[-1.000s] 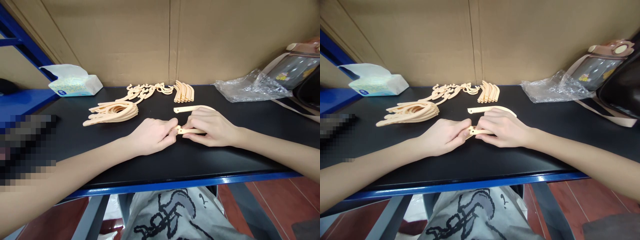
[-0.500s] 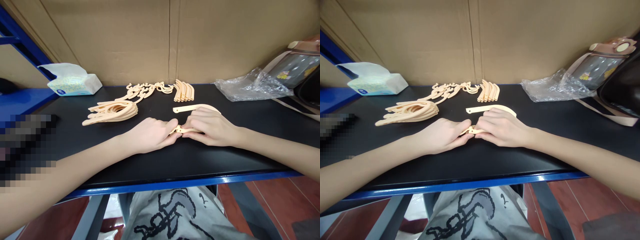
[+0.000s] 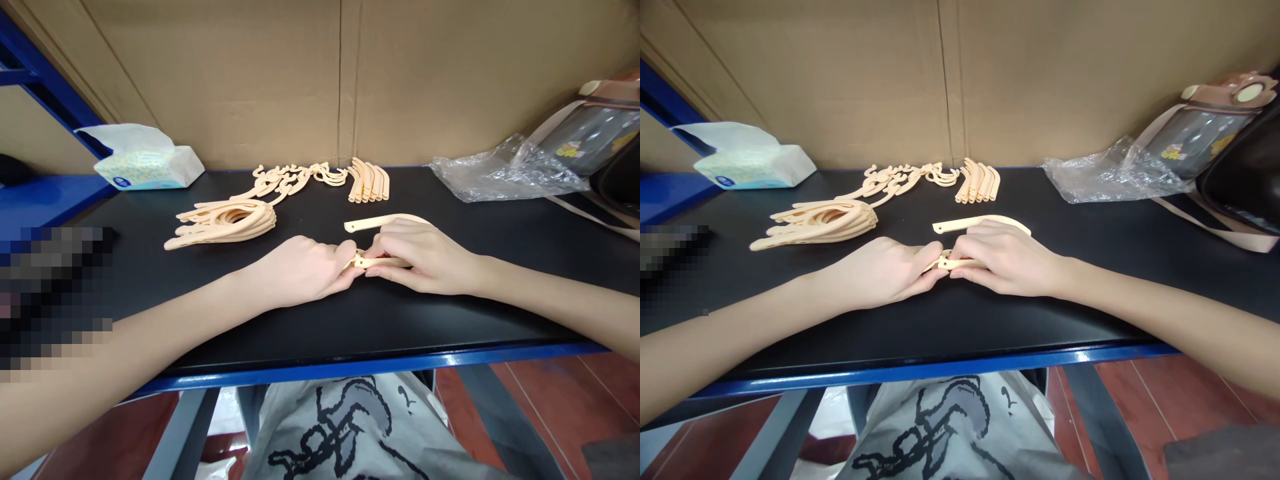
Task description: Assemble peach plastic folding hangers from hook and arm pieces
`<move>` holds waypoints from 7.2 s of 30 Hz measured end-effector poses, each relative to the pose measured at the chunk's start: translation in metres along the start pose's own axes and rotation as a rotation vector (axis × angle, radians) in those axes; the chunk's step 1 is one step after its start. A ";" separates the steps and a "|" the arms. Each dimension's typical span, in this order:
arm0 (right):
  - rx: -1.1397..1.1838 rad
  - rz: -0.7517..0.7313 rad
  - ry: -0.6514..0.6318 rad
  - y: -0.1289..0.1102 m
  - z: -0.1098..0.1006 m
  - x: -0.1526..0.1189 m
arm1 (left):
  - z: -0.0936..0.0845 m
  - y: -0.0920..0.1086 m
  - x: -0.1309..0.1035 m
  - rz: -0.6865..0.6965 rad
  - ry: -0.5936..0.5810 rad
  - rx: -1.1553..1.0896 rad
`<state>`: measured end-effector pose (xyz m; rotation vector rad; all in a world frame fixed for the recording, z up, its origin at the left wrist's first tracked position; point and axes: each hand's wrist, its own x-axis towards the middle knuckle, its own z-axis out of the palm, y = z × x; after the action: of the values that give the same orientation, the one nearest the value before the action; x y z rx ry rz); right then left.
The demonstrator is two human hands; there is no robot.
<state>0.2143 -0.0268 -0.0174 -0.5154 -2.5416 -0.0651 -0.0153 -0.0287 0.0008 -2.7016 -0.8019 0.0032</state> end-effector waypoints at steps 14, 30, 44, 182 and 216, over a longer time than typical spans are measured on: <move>0.217 0.126 -0.043 -0.002 -0.003 0.003 | 0.011 -0.002 -0.004 0.117 0.239 0.062; 0.093 0.017 -0.123 0.003 -0.002 0.002 | 0.004 -0.003 -0.008 0.137 0.089 -0.091; 0.114 0.127 -0.173 0.017 -0.007 -0.002 | -0.001 0.000 -0.011 0.251 0.164 -0.130; 0.065 0.510 -0.289 0.043 -0.015 -0.007 | -0.001 -0.005 -0.010 0.263 0.178 -0.294; 0.022 0.498 -0.303 0.041 -0.017 -0.008 | -0.001 -0.005 -0.009 0.250 0.149 -0.300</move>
<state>0.2438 0.0060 -0.0097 -1.2098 -2.6127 0.2391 -0.0250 -0.0300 0.0021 -3.0211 -0.4464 -0.2782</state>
